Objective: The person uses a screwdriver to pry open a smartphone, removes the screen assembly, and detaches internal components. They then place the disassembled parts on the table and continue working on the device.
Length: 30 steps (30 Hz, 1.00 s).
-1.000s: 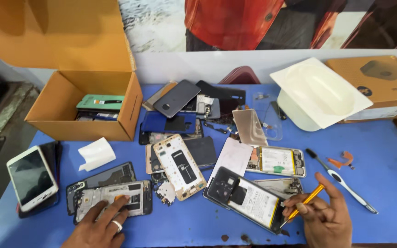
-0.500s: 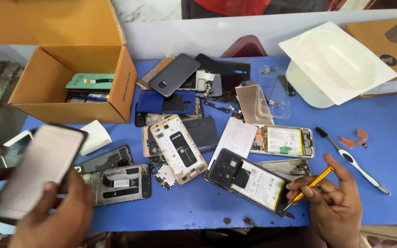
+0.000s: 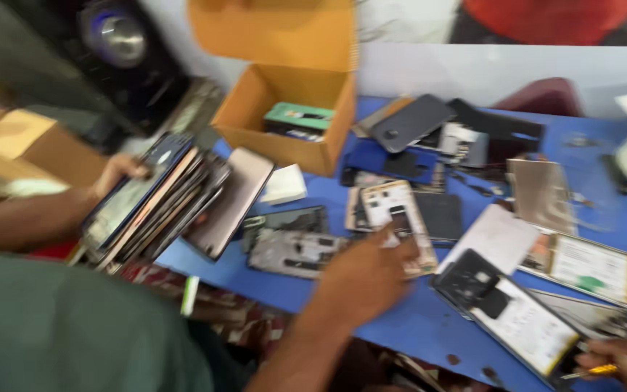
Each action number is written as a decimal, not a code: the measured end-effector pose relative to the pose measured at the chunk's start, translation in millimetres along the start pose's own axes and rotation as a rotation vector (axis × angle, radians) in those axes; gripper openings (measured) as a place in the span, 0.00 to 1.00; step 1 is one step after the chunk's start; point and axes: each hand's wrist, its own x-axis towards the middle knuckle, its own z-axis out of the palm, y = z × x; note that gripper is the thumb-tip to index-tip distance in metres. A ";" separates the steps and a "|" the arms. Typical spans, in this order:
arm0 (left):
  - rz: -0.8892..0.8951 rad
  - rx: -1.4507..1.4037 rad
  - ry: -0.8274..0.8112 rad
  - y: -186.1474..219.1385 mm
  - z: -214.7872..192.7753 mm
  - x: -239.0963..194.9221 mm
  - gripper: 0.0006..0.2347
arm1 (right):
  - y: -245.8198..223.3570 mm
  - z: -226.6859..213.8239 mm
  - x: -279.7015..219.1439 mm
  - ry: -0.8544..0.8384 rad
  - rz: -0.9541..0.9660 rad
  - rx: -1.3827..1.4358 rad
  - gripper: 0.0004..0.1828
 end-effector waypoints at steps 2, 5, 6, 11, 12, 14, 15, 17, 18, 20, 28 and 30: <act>-0.006 0.097 0.201 15.5 3.9 25.5 0.10 | 13.2 -5.6 -4.8 -0.030 0.020 0.042 0.29; -0.152 0.165 -0.030 18.8 -7.1 30.7 0.15 | 27.8 4.4 1.7 -0.075 0.029 0.066 0.22; -0.219 0.151 -0.054 19.9 -16.2 31.9 0.19 | 26.9 1.8 -2.6 -0.077 0.032 0.066 0.20; -0.216 -0.291 0.310 71.9 -57.3 8.1 0.17 | -9.2 -4.8 -10.3 -0.065 -0.001 0.033 0.14; -0.122 -0.494 0.510 92.7 -54.8 -6.3 0.11 | -18.6 -1.5 -11.3 -0.070 -0.009 0.030 0.14; -0.031 -0.717 0.691 123.3 -28.9 -24.8 0.07 | -37.3 4.2 -17.7 -0.064 -0.022 0.030 0.15; -0.043 -0.732 0.680 134.6 -11.4 -29.8 0.08 | -45.8 6.2 -19.5 -0.053 -0.029 0.023 0.16; -0.065 -0.746 0.670 145.8 17.2 -33.8 0.09 | -59.7 10.4 -24.8 -0.015 -0.036 0.002 0.17; -0.076 -0.745 0.671 146.9 25.3 -33.9 0.10 | -64.8 10.8 -27.5 0.009 -0.043 -0.008 0.16; -0.102 -0.742 0.681 143.2 25.8 -30.6 0.10 | -65.8 10.1 -25.6 0.018 -0.044 0.011 0.15; -0.165 -0.805 0.747 129.7 -3.3 -44.3 0.08 | 16.3 -44.5 -0.9 -0.014 -0.040 0.002 0.21; -0.207 -0.824 0.749 131.1 0.9 -46.7 0.09 | 37.1 -56.5 0.1 -0.018 -0.024 0.029 0.21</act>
